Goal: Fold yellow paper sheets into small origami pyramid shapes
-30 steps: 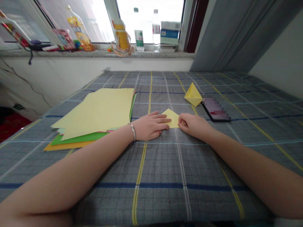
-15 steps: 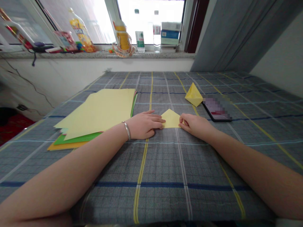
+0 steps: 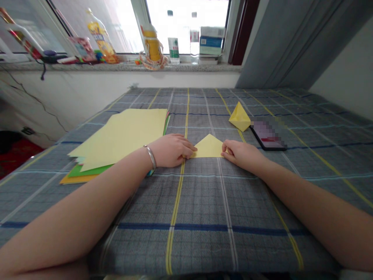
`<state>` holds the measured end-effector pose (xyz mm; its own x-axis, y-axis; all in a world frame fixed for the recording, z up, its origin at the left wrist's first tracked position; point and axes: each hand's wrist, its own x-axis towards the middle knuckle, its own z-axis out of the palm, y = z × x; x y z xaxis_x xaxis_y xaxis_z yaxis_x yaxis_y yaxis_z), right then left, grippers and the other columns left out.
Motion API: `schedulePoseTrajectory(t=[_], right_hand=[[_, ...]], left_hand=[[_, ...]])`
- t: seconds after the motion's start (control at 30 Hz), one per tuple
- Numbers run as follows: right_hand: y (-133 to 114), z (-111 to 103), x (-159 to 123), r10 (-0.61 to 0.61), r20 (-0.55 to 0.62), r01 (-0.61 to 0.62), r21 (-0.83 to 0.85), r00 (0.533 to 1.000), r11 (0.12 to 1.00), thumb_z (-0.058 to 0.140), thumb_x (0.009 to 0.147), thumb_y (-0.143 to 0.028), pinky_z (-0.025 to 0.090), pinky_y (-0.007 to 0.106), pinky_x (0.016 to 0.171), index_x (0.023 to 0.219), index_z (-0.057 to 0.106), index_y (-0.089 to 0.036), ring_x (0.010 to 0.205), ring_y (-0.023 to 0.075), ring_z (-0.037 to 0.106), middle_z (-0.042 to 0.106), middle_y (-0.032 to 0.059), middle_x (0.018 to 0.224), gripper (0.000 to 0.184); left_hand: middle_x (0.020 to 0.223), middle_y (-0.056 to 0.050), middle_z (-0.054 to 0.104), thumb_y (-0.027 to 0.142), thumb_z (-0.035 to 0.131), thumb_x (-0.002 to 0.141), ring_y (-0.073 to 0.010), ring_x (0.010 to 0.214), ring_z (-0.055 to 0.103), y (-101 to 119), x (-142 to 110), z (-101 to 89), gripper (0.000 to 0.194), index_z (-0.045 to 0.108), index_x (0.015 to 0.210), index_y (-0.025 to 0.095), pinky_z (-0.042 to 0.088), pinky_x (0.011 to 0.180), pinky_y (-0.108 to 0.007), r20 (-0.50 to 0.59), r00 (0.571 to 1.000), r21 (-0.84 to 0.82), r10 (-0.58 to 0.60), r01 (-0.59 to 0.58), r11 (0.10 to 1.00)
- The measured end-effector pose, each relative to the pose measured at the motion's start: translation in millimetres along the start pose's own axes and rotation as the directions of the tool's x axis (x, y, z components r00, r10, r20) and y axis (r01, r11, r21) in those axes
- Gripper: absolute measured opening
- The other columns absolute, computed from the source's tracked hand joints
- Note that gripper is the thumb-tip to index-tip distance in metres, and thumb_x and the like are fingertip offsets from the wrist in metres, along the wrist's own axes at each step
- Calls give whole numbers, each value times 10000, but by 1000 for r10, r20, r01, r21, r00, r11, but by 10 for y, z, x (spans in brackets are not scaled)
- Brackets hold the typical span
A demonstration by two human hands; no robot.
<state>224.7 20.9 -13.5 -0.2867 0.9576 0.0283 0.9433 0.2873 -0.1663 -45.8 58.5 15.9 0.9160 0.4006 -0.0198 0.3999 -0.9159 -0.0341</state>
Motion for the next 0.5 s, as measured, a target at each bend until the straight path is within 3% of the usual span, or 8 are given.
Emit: schedulePoseTrajectory(t=[0.17,0.5], right_hand=[[-2,-7,0,-13,-5,13,-3,1000,1000,501,887,-348,301,260,557,945,579,-230,709,165,567,666,24,850,154],[19,-1,-1,-23,-8,23,12,1000,1000,501,885,-339,308,258,559,930,571,-228,713,159,568,662,21,850,139]], left_hand=[[1192,64,674,98,520,743,-151,1097,611,-93,-31,-17,225,692,737,243,419,997,-310,43,999,-8,-23,24,1000],[1157,69,688,77,491,742,-136,1097,609,-112,-46,-36,274,701,717,250,443,955,-260,73,995,-52,-70,74,996]])
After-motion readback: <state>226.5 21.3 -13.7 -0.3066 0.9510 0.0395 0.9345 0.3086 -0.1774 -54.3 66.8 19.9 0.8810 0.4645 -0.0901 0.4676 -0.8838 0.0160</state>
